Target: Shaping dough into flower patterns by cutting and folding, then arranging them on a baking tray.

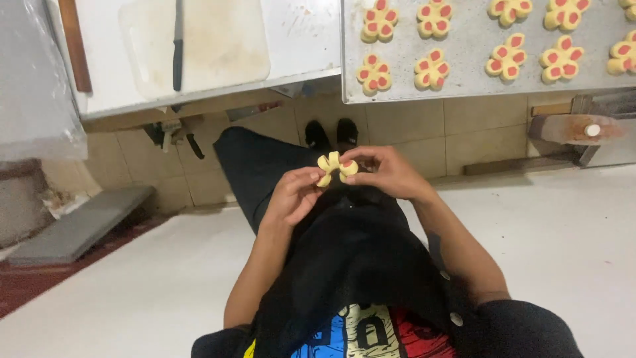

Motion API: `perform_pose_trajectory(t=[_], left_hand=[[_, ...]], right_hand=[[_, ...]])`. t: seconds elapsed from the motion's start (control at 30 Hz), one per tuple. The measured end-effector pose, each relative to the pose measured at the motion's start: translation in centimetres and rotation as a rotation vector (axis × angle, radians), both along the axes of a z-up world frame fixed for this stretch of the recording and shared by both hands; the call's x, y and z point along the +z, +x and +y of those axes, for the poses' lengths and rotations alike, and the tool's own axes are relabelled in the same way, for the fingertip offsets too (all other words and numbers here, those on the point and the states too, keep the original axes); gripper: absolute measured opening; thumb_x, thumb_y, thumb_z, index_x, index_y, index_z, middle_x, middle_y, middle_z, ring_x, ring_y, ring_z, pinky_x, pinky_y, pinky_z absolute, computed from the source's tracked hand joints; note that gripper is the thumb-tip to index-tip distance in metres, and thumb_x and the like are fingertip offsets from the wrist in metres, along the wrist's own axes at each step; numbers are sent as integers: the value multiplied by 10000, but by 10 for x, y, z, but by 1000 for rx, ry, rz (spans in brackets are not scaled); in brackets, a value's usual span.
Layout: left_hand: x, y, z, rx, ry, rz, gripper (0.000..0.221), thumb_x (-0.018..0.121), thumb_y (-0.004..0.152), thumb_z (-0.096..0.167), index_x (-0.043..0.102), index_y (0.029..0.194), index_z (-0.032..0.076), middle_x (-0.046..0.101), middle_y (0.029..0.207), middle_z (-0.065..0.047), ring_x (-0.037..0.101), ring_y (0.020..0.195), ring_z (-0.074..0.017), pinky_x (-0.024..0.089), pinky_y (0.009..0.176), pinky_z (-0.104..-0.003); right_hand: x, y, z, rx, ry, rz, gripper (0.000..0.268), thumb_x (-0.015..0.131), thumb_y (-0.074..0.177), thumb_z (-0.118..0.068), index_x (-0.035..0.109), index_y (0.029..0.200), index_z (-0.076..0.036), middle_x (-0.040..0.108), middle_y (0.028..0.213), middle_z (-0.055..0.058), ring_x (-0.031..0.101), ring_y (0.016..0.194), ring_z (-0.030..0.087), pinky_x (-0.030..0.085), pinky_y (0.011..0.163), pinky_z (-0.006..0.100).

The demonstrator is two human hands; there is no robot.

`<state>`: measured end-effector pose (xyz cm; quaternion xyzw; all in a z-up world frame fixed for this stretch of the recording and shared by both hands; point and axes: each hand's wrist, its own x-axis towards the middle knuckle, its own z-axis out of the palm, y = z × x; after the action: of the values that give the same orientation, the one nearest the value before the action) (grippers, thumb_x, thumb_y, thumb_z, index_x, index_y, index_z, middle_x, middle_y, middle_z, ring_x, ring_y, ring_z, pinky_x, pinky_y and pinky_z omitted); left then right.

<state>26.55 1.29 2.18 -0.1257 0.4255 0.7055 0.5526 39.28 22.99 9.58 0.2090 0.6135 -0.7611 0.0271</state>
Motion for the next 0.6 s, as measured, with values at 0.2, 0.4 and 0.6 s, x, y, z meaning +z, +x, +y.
perform_pose_trajectory(t=[0.2,0.4,0.6], left_hand=[[25,8,-2,13,0,37,253,764,790,-127,681,1019,-59,676,962,-177,751,873,-336,675,781,-456],[33,19,16,104,-169,357,282,875,745,-76,695,963,-74,593,963,-113,729,815,-264,707,718,-448],[63,28,38,82,-383,702,207,784,908,-12,744,1093,-96,716,1006,-192,743,917,-312,703,718,-445]], right_hand=[[-23,-1,-4,-15,82,63,291,883,814,-117,800,1093,-103,793,992,129,681,776,216,531,729,335],[-44,-25,-35,-223,116,-37,313,897,848,-210,784,1127,-128,783,980,53,693,839,148,585,770,340],[-77,-25,-53,-381,-103,-56,332,761,969,-148,683,1282,-68,772,1078,113,719,904,119,639,818,259]])
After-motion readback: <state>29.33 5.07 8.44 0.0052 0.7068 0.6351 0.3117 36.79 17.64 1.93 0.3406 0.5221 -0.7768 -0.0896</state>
